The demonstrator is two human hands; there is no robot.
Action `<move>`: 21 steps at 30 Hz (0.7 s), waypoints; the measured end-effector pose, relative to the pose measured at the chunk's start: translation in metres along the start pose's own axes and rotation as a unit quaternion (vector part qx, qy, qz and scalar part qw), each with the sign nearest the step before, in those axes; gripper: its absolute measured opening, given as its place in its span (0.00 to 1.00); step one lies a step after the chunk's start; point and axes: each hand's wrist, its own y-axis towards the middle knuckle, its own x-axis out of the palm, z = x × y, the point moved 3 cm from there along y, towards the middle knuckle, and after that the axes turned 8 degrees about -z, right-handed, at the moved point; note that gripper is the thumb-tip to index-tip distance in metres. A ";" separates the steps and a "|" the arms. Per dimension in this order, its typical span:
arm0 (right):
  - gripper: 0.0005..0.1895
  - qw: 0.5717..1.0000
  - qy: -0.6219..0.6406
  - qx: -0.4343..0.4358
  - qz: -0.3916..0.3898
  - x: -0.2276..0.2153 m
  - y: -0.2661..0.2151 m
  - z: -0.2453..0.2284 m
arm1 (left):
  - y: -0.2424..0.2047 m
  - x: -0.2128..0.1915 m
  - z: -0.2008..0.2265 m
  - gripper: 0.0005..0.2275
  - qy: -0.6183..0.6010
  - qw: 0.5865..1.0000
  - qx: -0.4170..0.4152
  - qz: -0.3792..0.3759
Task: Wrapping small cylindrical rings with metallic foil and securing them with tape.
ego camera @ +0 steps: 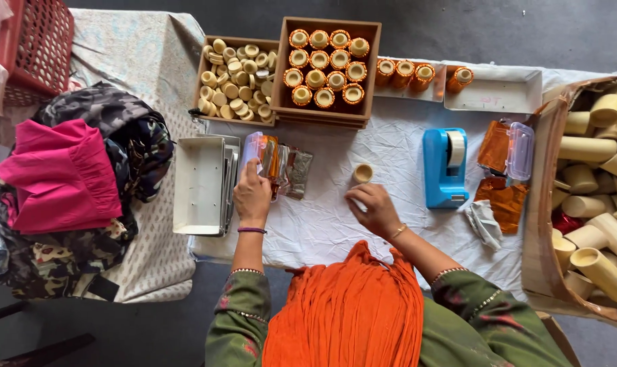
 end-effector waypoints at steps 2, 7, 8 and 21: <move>0.06 0.997 0.039 0.032 -0.055 0.021 0.019 0.003 | 0.004 0.000 -0.010 0.13 0.000 1.000 0.011 0.017; 0.16 0.935 0.276 0.109 -0.197 0.109 0.064 0.024 | 0.008 -0.014 -0.016 0.10 -0.039 0.999 0.005 -0.006; 0.17 0.904 0.328 0.167 -0.216 0.126 0.072 0.029 | 0.007 -0.014 -0.016 0.10 -0.045 0.999 0.000 -0.016; 0.13 0.887 0.328 0.284 -0.157 0.215 0.136 0.049 | -0.004 0.038 -0.026 0.28 -0.084 0.994 0.051 0.057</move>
